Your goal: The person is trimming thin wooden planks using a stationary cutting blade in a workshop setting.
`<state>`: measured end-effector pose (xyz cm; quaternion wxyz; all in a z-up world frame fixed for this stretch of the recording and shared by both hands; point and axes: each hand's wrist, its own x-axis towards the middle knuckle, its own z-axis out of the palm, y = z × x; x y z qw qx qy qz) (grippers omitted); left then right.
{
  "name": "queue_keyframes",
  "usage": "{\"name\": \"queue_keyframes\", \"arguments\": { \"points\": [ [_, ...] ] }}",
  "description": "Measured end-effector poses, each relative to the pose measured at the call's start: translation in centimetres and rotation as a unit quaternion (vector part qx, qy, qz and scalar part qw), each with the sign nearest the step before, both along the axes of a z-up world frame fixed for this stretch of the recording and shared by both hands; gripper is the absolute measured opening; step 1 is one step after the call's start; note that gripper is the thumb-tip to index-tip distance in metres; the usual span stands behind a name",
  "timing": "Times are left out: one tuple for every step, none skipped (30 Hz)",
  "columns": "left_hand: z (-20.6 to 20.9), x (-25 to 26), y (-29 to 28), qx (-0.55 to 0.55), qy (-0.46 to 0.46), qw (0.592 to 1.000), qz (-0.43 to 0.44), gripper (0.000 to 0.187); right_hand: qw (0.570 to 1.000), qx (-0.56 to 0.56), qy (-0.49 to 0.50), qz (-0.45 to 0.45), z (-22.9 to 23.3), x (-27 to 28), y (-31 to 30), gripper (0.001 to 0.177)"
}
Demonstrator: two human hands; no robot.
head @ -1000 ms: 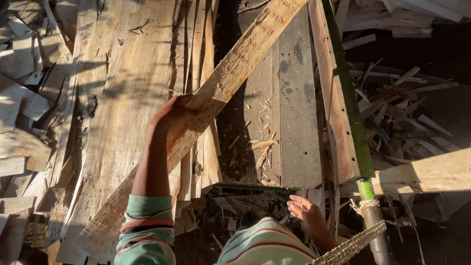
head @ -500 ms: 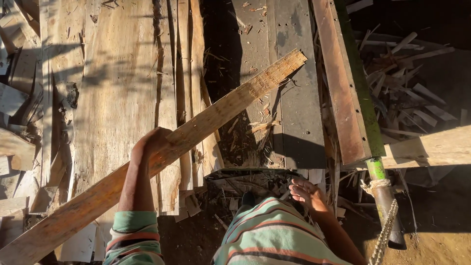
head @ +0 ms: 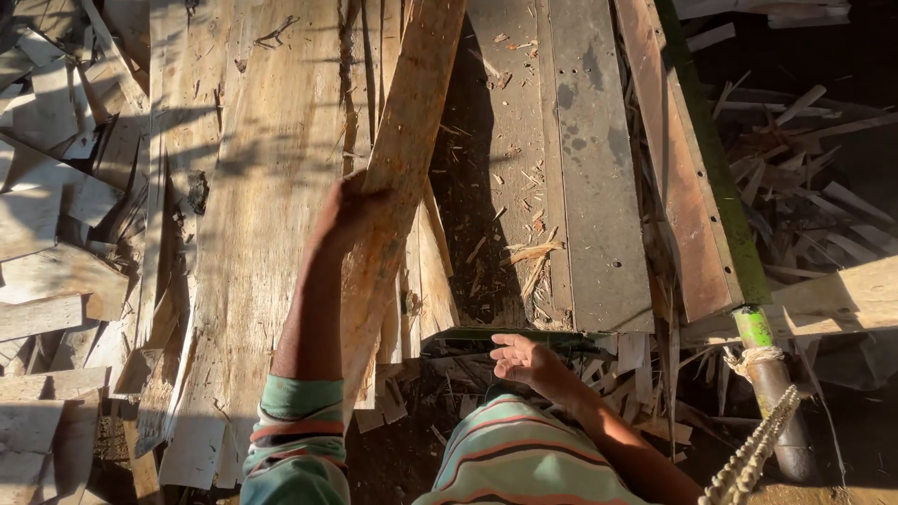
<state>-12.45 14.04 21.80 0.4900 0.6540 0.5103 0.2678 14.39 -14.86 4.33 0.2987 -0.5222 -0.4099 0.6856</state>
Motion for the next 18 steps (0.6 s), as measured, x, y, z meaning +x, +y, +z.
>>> {"name": "queue_keyframes", "arguments": {
  "points": [
    [-0.2, 0.0, 1.8, 0.002, -0.003, 1.0, 0.011, 0.047, 1.0, 0.002, -0.003, 0.011, 0.8, -0.7, 0.2, 0.077],
    [-0.5, -0.4, 3.3, 0.015, -0.077, 0.997, 0.024, 0.047, 0.999, 0.021, 0.016, 0.035, 1.6, -1.4, 0.3, 0.082],
    [-0.8, -1.0, 4.8, 0.029, -0.15, 0.988, 0.036, 0.048, 0.997, 0.04, 0.036, 0.059, 2.3, -2.1, 0.3, 0.088],
    [0.2, -1.1, 5.1, 0.03, -0.152, 0.986, 0.058, 0.048, 0.995, 0.036, 0.035, 0.081, 2.0, -2.0, -0.4, 0.088],
    [1.2, -1.2, 5.5, -0.01, -0.229, 0.967, 0.115, 0.054, 0.995, 0.031, 0.052, 0.073, 1.7, -1.8, -1.1, 0.086],
    [2.5, -1.5, 6.4, -0.041, -0.305, 0.937, 0.168, 0.06, 0.995, 0.03, 0.071, 0.064, 1.3, -1.8, -1.3, 0.083],
    [3.0, -0.8, 5.8, -0.034, -0.306, 0.933, 0.187, 0.06, 0.993, 0.03, 0.071, 0.085, -0.2, -1.0, -2.0, 0.083],
    [3.2, -0.6, 5.0, 0.008, -0.287, 0.929, 0.233, 0.062, 0.994, 0.029, 0.091, 0.046, -1.7, -0.3, -2.6, 0.073],
    [3.5, -0.6, 4.2, 0.048, -0.266, 0.922, 0.278, 0.063, 0.994, 0.026, 0.11, 0.007, -3.3, 0.2, -3.3, 0.063],
    [1.1, -1.8, 4.2, 0.054, -0.266, 0.91, 0.312, 0.063, 0.993, 0.02, 0.109, 0.043, -3.8, 1.4, -4.5, 0.063],
    [-1.3, -3.3, 4.2, 0.112, -0.283, 0.889, 0.342, 0.062, 0.994, 0.005, 0.107, 0.003, -4.4, 2.6, -5.6, 0.056],
    [-3.8, -4.9, 4.5, 0.172, -0.295, 0.865, 0.367, 0.061, 0.994, -0.009, 0.105, -0.039, -5.2, 3.8, -6.1, 0.049],
    [-6.8, -6.0, 2.5, 0.181, -0.29, 0.852, 0.397, 0.061, 0.995, -0.013, 0.102, -0.005, -6.1, 5.2, -6.5, 0.049],
    [-9.5, -6.7, 1.0, 0.187, -0.246, 0.852, 0.424, 0.058, 0.994, -0.023, 0.076, -0.08, -6.8, 6.2, -6.9, 0.045],
    [-12.3, -7.4, -0.4, 0.19, -0.2, 0.849, 0.45, 0.055, 0.986, -0.032, 0.047, -0.154, -7.6, 7.2, -7.2, 0.041],
    [-14.3, -7.7, -4.4, 0.184, -0.193, 0.838, 0.476, 0.055, 0.99, -0.044, 0.041, -0.127, -8.7, 8.4, -8.6, 0.041],
    [-16.2, -7.9, -8.2, 0.18, -0.196, 0.833, 0.485, 0.066, 0.99, -0.058, 0.037, -0.123, -9.7, 9.5, -9.8, 0.039],
    [-16.4, -8.3, -8.8, 0.193, -0.202, 0.833, 0.477, 0.078, 0.989, -0.055, 0.044, -0.133, -10.9, 9.2, -8.7, 0.038]
  ]
}}
